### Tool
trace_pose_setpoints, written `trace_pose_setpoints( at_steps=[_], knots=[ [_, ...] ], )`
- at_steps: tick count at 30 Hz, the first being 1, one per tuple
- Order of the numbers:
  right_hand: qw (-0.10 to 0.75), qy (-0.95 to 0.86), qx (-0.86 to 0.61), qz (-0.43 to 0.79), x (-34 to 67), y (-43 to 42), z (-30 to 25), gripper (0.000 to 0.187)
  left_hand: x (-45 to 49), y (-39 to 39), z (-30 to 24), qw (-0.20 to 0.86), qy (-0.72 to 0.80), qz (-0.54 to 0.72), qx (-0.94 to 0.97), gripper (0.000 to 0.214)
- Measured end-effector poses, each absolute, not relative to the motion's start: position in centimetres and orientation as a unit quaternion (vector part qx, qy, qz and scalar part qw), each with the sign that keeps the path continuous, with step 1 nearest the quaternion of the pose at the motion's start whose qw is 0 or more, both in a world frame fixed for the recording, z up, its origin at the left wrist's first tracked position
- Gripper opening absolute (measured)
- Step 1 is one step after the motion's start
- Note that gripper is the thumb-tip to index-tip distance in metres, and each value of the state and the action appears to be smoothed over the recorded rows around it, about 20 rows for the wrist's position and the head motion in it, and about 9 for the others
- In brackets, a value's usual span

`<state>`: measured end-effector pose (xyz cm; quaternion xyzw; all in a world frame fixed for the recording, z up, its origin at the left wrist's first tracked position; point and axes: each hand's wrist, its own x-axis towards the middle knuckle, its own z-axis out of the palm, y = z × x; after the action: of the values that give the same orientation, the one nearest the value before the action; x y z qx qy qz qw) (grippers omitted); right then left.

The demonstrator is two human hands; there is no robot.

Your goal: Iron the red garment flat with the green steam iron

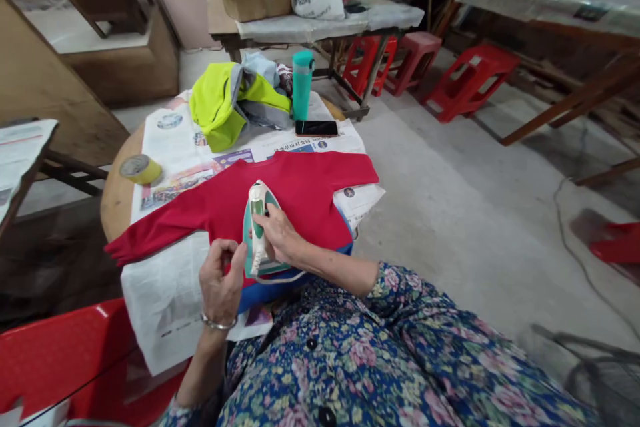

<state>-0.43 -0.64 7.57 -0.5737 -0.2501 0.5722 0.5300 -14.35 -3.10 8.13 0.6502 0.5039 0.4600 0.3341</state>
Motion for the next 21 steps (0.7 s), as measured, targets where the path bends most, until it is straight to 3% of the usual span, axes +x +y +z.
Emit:
trace_pose_setpoints(
  at_steps=[2,6,8,11,14,21],
  knots=[
    [0.520,-0.332,-0.561,0.552,-0.2,-1.3,6.6,0.021,-14.2,-1.8,8.7,0.388,0.520,0.424,0.631,0.039],
    [0.467,-0.527,-0.536,0.465,3.6,-2.2,5.2,0.031,-12.8,-0.3,9.4,0.509,0.515,0.324,0.609,0.082],
    [0.446,-0.591,-0.583,0.333,6.5,-1.8,4.3,0.037,-12.0,-0.2,9.7,0.548,0.511,0.299,0.590,0.094],
    [0.302,-0.653,-0.676,0.158,10.1,-0.5,2.3,0.050,-11.0,-0.3,10.0,0.605,0.503,0.319,0.528,0.104],
    [0.188,-0.676,-0.707,0.090,11.7,0.2,0.0,0.055,-10.2,-0.4,10.0,0.625,0.499,0.343,0.493,0.102],
    [0.170,-0.689,-0.704,0.032,11.6,-0.4,-1.9,0.055,-9.5,-0.5,9.6,0.560,0.498,0.336,0.571,0.086]
  ],
)
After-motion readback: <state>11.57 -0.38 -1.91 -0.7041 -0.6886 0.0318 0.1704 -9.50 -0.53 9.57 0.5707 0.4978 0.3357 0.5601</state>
